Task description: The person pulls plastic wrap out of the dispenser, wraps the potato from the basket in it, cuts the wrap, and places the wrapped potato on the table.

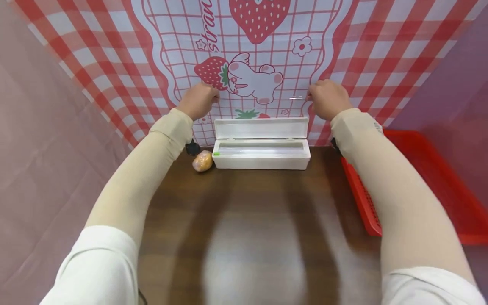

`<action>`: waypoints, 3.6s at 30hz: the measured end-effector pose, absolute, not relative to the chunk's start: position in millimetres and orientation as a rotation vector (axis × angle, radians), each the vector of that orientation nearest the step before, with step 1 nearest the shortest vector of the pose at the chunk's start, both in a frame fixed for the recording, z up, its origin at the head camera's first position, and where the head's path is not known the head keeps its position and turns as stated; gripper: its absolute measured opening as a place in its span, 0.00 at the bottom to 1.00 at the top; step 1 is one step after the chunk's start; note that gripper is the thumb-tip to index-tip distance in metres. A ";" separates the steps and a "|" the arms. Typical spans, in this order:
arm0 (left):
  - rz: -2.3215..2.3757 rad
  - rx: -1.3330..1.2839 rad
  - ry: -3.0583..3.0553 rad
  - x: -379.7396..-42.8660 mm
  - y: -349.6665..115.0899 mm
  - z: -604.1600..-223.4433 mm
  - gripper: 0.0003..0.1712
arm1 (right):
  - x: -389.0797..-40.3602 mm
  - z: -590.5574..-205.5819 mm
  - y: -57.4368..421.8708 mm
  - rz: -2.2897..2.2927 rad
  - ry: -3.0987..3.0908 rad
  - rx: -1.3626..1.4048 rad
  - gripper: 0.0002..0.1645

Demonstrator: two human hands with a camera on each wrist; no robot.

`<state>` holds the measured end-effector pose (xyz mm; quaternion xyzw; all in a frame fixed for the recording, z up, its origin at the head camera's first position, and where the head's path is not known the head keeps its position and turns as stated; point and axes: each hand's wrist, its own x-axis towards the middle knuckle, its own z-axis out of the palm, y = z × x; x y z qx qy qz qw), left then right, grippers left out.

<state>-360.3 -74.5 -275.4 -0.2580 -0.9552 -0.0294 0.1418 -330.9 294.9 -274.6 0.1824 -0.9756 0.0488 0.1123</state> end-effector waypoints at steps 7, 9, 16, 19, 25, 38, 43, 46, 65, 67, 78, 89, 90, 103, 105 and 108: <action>-0.090 -0.747 -2.788 -355.0 -76.0 -263.5 0.11 | -330.1 -249.6 293.6 0.022 -2.880 0.707 0.15; -0.117 -0.733 -2.781 -353.4 -76.1 -259.9 0.11 | -327.6 -245.9 292.4 0.064 -2.895 0.645 0.14; -0.124 -0.742 -2.791 -344.8 -73.8 -249.8 0.10 | -317.8 -250.6 291.5 0.197 -2.886 0.504 0.09; -0.137 -0.774 -2.785 -342.3 -72.3 -249.4 0.10 | -314.2 -250.7 293.4 0.177 -2.882 0.502 0.08; -0.157 -0.775 -2.759 -343.8 -74.4 -250.9 0.10 | -313.1 -244.5 291.4 0.185 -2.905 0.476 0.10; -0.145 -0.757 -2.778 -349.0 -79.1 -227.4 0.11 | -315.9 -225.5 283.8 0.192 -2.908 0.415 0.16; -0.121 -0.750 -2.753 -348.8 -78.5 -218.1 0.13 | -319.4 -221.2 285.0 0.207 -2.887 0.395 0.17; -0.114 -0.755 -2.737 -348.9 -78.7 -213.8 0.12 | -319.8 -217.4 285.3 0.199 -2.871 0.387 0.15; -0.061 -0.719 -2.727 -343.9 -77.9 -185.7 0.11 | -317.6 -190.5 287.6 0.153 -2.867 0.363 0.19; -0.067 -0.724 -2.719 -343.7 -77.9 -183.6 0.11 | -314.1 -189.0 288.2 0.173 -2.863 0.366 0.19; -0.217 -1.028 -2.349 -254.2 -105.8 -229.1 0.05 | -210.4 -225.4 296.5 0.168 -2.549 0.744 0.09; -0.159 -1.281 -2.106 -101.8 -105.8 -392.1 0.14 | -59.6 -401.9 308.5 0.255 -2.367 0.915 0.33; -0.145 -1.301 -2.121 -95.6 -104.9 -404.9 0.15 | -52.0 -417.1 308.9 0.246 -2.385 0.904 0.33; -0.015 -1.282 -2.279 -73.3 -114.1 -507.0 0.06 | -29.0 -505.2 293.4 0.064 -2.637 0.891 0.12; 0.022 -1.263 -2.303 -72.4 -113.5 -512.4 0.04 | -31.9 -509.4 292.0 0.045 -2.620 0.895 0.10; 0.073 -1.231 -2.350 -71.8 -113.4 -517.4 0.04 | -36.1 -510.6 287.8 0.042 -2.599 0.900 0.08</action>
